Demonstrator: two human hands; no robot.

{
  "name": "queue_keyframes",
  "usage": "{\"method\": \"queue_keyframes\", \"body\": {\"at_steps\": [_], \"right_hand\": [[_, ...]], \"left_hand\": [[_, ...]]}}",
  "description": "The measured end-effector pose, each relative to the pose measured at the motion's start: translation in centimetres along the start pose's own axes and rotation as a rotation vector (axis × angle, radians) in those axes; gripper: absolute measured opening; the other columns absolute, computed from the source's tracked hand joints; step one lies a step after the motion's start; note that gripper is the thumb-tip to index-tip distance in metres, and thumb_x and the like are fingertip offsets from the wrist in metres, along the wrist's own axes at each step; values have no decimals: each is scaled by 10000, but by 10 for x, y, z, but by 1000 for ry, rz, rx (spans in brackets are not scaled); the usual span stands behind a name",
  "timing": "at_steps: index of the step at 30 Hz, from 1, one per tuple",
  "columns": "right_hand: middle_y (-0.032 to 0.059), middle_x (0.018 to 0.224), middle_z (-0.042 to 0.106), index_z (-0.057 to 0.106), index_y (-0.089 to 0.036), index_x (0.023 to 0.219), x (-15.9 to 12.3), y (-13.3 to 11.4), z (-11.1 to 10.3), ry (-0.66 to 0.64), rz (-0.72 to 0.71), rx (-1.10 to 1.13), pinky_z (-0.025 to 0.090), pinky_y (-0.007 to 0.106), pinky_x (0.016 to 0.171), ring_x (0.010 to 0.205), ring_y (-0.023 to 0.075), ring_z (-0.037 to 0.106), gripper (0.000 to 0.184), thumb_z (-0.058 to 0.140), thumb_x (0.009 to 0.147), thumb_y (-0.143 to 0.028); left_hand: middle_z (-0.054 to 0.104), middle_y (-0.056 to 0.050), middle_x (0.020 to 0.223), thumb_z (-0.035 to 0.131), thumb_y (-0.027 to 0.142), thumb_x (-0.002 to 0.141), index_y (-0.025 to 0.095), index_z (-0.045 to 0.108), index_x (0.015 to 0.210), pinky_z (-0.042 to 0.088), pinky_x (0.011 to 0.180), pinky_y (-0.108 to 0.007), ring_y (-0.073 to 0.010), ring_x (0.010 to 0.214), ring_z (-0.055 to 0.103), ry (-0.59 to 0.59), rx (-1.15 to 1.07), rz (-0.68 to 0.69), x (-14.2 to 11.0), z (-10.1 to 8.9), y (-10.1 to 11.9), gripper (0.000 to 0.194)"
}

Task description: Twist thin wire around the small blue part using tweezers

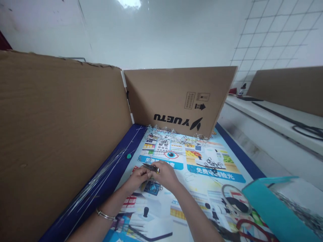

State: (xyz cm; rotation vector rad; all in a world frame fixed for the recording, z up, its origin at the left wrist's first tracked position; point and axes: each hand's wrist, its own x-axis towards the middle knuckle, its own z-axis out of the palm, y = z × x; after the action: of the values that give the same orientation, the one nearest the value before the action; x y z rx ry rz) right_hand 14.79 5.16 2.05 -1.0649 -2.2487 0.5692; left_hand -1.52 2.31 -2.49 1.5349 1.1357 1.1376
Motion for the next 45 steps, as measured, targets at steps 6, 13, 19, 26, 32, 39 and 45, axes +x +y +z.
{"method": "queue_keyframes", "body": {"at_steps": [6, 13, 19, 26, 32, 39, 45], "right_hand": [[-7, 708, 583, 637, -216, 781, 1, -5, -6, 21, -32, 20, 358, 221, 596, 680, 141, 516, 96, 564, 717, -225], [-23, 639, 522, 576, -181, 646, 0, -6, -9, -27, 7, 104, 341, 215, 562, 611, 120, 474, 117, 560, 727, -266], [-53, 600, 456, 509, -177, 633, -1, -2, -11, -41, 52, 263, 307, 200, 521, 575, 97, 423, 154, 535, 733, -292], [-44, 629, 483, 496, -184, 724, 1, -1, -24, 122, 200, 440, 348, 219, 556, 595, 110, 441, 162, 506, 751, -343], [-39, 611, 481, 504, -184, 703, -2, -2, -31, 164, 248, 371, 343, 223, 524, 573, 114, 439, 153, 513, 732, -333], [-54, 570, 425, 489, -187, 670, -17, -5, -24, 97, 219, 248, 316, 211, 486, 525, 97, 389, 159, 492, 752, -323], [-27, 617, 470, 499, -189, 678, -34, -7, -15, 134, 181, 121, 348, 231, 537, 579, 122, 434, 185, 480, 781, -341]], "left_hand": [[523, -48, 826, 552, 393, 766, 136, 584, 646, 381, 771, -285, -163, 822, 479, -107, -105, 86, -3, 1, 4, 285], [499, -37, 793, 564, 433, 743, 142, 587, 672, 393, 761, -276, -160, 804, 472, -194, -103, 64, -5, 3, 13, 300], [509, -37, 797, 575, 403, 743, 141, 555, 637, 383, 763, -273, -154, 795, 480, -165, -120, 76, -5, 3, 16, 283], [568, -88, 1005, 592, 425, 727, 137, 554, 650, 368, 823, -301, -190, 918, 514, -173, -215, 2, -7, 4, 16, 300], [588, -98, 1034, 585, 433, 731, 150, 507, 679, 390, 806, -313, -198, 927, 537, -167, -339, -95, -7, 5, 14, 298], [608, -46, 876, 534, 393, 770, 171, 481, 684, 397, 783, -276, -178, 881, 534, -76, -213, -27, -7, 8, 18, 244], [512, 12, 694, 462, 320, 814, 168, 472, 695, 366, 656, -219, -121, 682, 464, 20, -43, 50, -9, 12, 20, 193]]}}
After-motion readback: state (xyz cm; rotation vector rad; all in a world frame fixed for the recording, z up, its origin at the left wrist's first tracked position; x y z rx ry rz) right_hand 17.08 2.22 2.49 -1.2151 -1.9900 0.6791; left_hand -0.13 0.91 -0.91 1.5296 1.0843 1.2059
